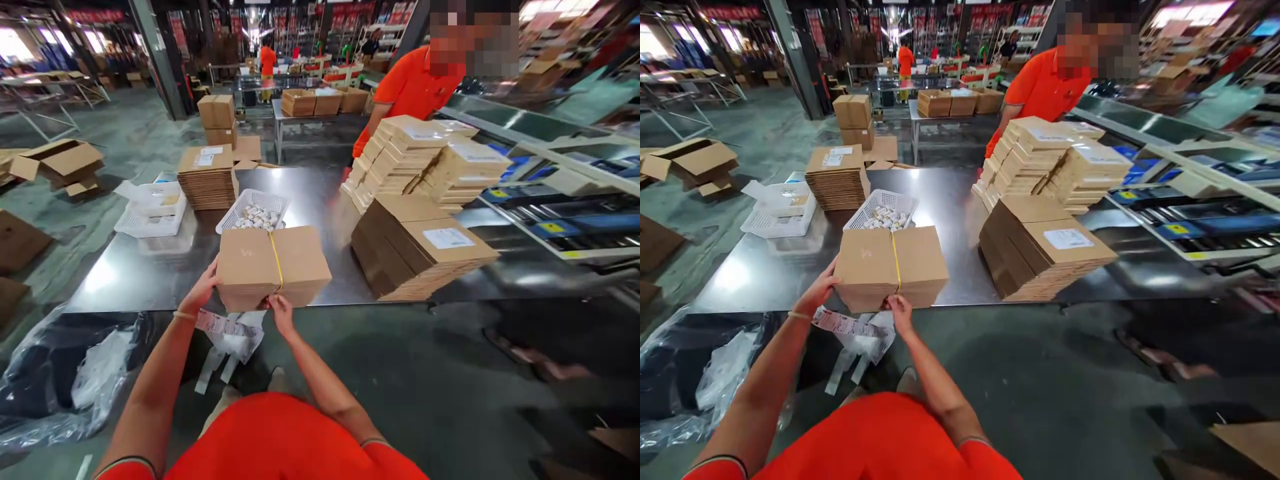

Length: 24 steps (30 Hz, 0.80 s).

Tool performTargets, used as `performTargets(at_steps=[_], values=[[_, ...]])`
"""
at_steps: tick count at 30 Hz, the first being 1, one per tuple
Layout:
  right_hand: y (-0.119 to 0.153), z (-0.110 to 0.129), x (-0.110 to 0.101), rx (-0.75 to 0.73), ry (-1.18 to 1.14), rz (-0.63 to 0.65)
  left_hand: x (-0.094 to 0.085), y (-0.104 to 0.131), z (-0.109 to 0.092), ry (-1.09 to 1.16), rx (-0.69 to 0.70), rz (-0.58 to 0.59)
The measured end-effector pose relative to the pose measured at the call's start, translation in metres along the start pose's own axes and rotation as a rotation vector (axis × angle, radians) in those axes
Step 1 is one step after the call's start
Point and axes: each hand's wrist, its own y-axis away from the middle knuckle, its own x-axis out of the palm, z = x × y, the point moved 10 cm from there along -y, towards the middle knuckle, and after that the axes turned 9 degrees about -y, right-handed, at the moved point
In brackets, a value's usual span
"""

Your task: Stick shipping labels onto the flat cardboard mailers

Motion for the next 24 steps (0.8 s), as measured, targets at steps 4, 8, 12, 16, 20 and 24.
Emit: performTargets(at_steps=[4, 8, 12, 16, 20, 24], values=[[0.007, 0.0, -0.015, -0.029, 0.042, 0.058, -0.027, 0.032, -0.032, -0.403, 0.141, -0.462], [0.005, -0.022, -0.035, 0.088, 0.013, 0.009, 0.039, 0.079, -0.015, -0.486, 0.215, -0.372], [-0.006, -0.032, -0.042, 0.117, 0.011, -0.085, 0.124, 0.07, 0.05, -0.394, -0.1, 0.024], [-0.01, -0.032, -0.042, 0.082, 0.051, -0.184, 0.157, 0.038, 0.07, -0.371, -0.162, 0.013], [-0.006, -0.029, -0.041, 0.037, 0.085, -0.275, 0.178, 0.029, 0.082, -0.381, -0.187, -0.02], [0.002, -0.025, -0.044, 0.012, 0.105, -0.356, 0.189, 0.03, 0.086, -0.405, -0.197, -0.053]])
